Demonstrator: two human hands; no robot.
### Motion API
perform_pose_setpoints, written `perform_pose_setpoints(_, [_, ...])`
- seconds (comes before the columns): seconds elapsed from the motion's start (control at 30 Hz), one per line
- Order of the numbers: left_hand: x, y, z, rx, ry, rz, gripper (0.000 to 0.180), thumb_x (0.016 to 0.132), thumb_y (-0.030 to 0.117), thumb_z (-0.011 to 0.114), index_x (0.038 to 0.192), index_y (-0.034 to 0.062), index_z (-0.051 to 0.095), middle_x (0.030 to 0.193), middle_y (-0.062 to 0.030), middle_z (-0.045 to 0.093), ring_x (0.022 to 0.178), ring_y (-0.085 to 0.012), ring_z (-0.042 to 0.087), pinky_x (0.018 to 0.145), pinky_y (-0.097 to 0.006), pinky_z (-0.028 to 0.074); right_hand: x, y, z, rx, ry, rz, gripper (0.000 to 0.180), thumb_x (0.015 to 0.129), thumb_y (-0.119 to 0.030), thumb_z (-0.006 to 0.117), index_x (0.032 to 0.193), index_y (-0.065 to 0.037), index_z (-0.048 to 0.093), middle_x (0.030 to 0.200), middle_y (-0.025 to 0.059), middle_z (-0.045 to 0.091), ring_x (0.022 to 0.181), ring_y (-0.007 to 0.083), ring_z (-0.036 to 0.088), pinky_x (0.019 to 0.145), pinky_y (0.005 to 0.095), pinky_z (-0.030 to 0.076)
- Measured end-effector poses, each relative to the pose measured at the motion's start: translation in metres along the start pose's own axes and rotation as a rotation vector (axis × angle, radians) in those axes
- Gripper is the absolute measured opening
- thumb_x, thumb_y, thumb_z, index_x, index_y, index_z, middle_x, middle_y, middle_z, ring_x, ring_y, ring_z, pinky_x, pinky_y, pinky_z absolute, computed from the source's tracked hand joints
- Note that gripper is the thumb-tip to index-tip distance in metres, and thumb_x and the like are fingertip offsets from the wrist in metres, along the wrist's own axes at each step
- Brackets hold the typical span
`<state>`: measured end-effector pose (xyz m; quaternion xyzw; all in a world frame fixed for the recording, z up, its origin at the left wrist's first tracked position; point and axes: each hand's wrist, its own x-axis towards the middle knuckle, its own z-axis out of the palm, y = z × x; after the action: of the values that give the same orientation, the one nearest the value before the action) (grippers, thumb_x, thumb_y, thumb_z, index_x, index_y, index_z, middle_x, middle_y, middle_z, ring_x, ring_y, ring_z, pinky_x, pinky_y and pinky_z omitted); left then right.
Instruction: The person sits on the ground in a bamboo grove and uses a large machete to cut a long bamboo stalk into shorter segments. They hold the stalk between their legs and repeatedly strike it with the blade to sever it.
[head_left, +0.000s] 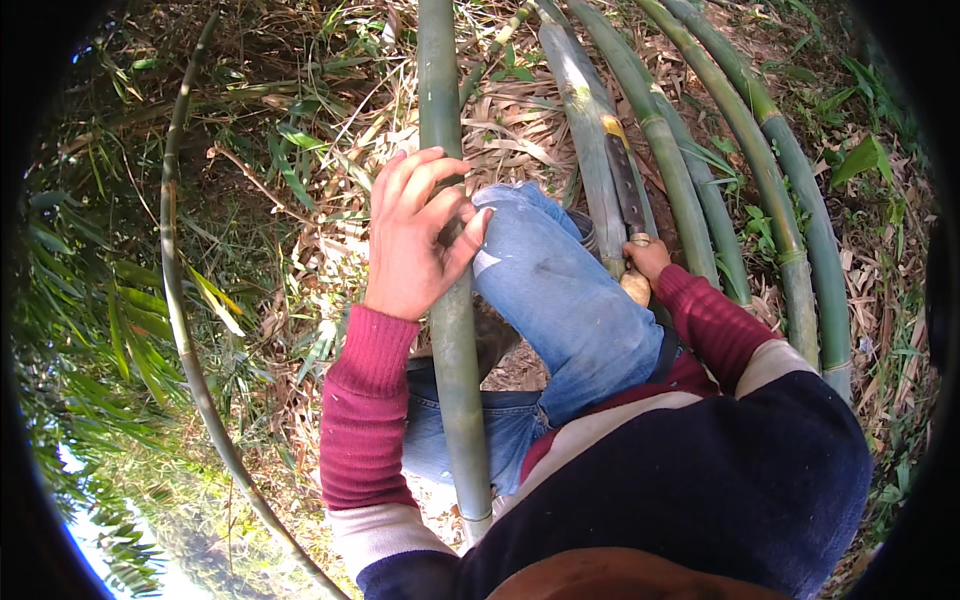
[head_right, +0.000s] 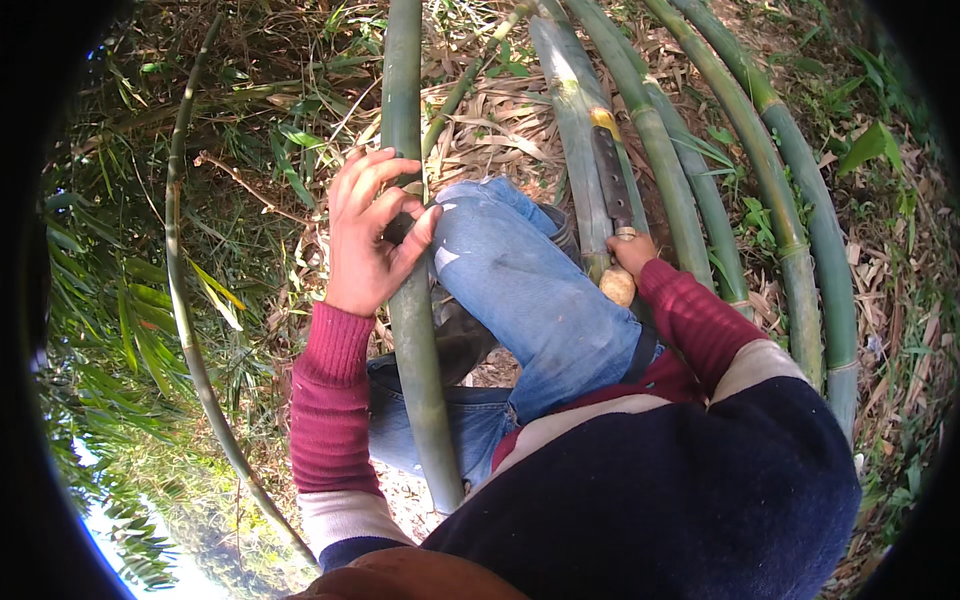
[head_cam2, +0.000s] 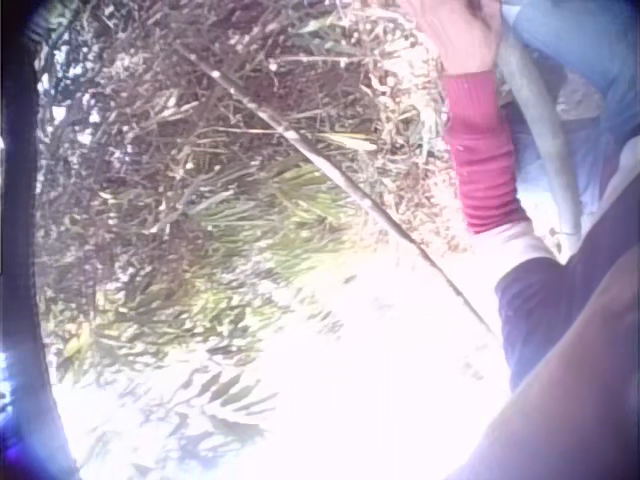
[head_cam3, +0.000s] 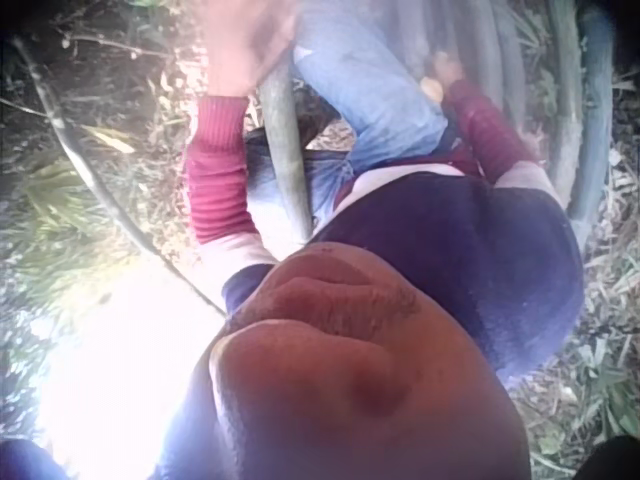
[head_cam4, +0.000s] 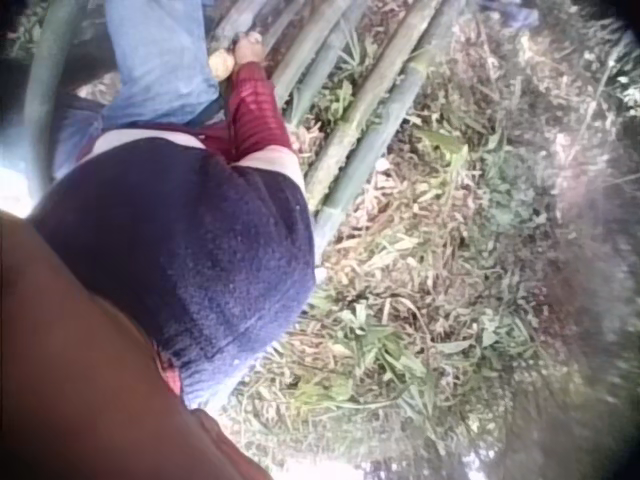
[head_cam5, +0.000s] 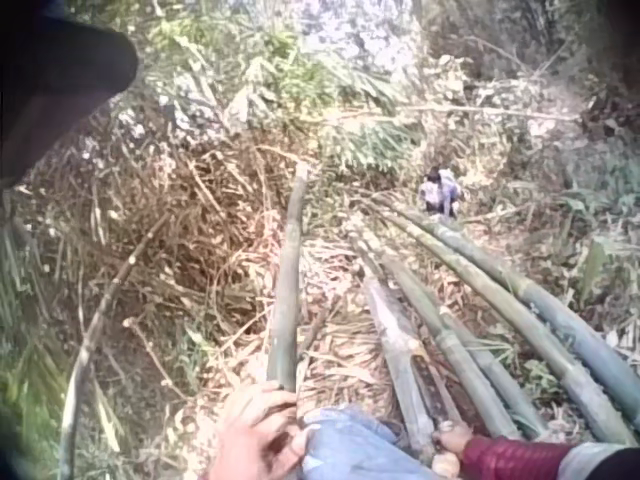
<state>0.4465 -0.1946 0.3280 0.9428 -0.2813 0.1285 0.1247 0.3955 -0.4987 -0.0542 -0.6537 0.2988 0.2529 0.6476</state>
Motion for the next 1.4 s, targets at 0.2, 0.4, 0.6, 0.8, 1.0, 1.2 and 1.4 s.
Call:
perform_pose_setpoints(0.2, [-0.036, -0.021, 0.005, -0.415, 0.373, -0.669, 0.026, 0.101, 0.015, 0.07, 0.122, 0.0003, 0.064, 0.101, -0.0069, 0.071, 0.095, -0.013, 0.064, 0.087, -0.032, 0.053, -0.003, -0.022, 0.004, -0.132, 0.051, 0.101, 0.03, 0.072, -0.02, 0.076, 0.086, 0.007, 0.07, 0.082, 0.0111, 0.069, 0.071, 0.0234, 0.065, 0.066, 0.0385, 0.052])
perform_pose_setpoints(0.4, [-0.023, -0.019, 0.023, -0.47, 0.131, -0.648, 0.066, 0.086, 0.023, 0.087, 0.139, -0.0016, 0.057, 0.117, -0.0066, 0.061, 0.098, -0.0147, 0.06, 0.085, -0.031, 0.053, -0.002, -0.03, 0.003, -0.171, 0.02, 0.132, 0.034, 0.07, -0.019, 0.076, 0.086, 0.01, 0.07, 0.088, 0.0138, 0.069, 0.077, 0.0236, 0.066, 0.069, 0.038, 0.053])
perform_pose_setpoints(0.6, [-0.008, -0.018, 0.045, -0.525, 0.249, -0.687, 0.053, 0.08, 0.015, 0.089, 0.123, 0.0052, 0.06, 0.112, -0.0021, 0.057, 0.09, -0.011, 0.055, 0.08, -0.027, 0.05, 0.012, -0.023, -0.004, -0.291, 0.016, 0.114, 0.038, 0.068, -0.021, 0.077, 0.088, 0.01, 0.071, 0.089, 0.0138, 0.07, 0.076, 0.024, 0.066, 0.069, 0.038, 0.053])
perform_pose_setpoints(0.8, [-0.013, -0.027, 0.058, -0.628, 0.333, -0.626, 0.045, 0.083, 0.007, 0.087, 0.119, 0.0071, 0.061, 0.103, 0.0012, 0.058, 0.088, -0.0072, 0.056, 0.073, -0.022, 0.052, 0.016, -0.022, -0.005, -0.343, -0.027, 0.1, 0.04, 0.068, -0.021, 0.078, 0.09, 0.011, 0.07, 0.087, 0.0129, 0.07, 0.076, 0.0238, 0.067, 0.069, 0.038, 0.053])
perform_pose_setpoints(1.0, [-0.012, -0.018, 0.05, -0.605, 0.332, -0.683, 0.061, 0.088, 0.008, 0.084, 0.142, 0.004, 0.055, 0.111, -0.0025, 0.058, 0.095, -0.0099, 0.058, 0.082, -0.025, 0.055, 0.043, 0.005, -0.009, -0.243, -0.02, 0.118, 0.04, 0.068, -0.023, 0.079, 0.089, 0.01, 0.071, 0.089, 0.0142, 0.072, 0.079, 0.0249, 0.07, 0.072, 0.038, 0.055])
perform_pose_setpoints(1.2, [-0.07, 0.014, 0.014, -0.693, 0.201, -0.931, 0.064, 0.098, 0.021, 0.075, 0.15, 0.0016, 0.044, 0.117, -0.0085, 0.06, 0.101, -0.0145, 0.061, 0.085, -0.031, 0.056, 0.032, 0.011, -0.021, 0.085, -0.069, 0.063, 0.043, 0.073, -0.016, 0.083, 0.106, 0.009, 0.069, 0.093, 0.0156, 0.074, 0.08, 0.0247, 0.073, 0.072, 0.0375, 0.058])
perform_pose_setpoints(1.4, [-0.131, 0.019, -0.011, -0.657, 0.127, -0.977, 0.051, 0.103, 0.022, 0.069, 0.146, 0.0014, 0.05, 0.109, -0.003, 0.064, 0.097, -0.0108, 0.059, 0.087, -0.026, 0.049, 0.05, 0.013, -0.034, -0.256, 0.017, 0.03, 0.053, 0.074, -0.019, 0.085, 0.114, 0.011, 0.068, 0.101, 0.0184, 0.075, 0.083, 0.0283, 0.075, 0.076, 0.042, 0.059])
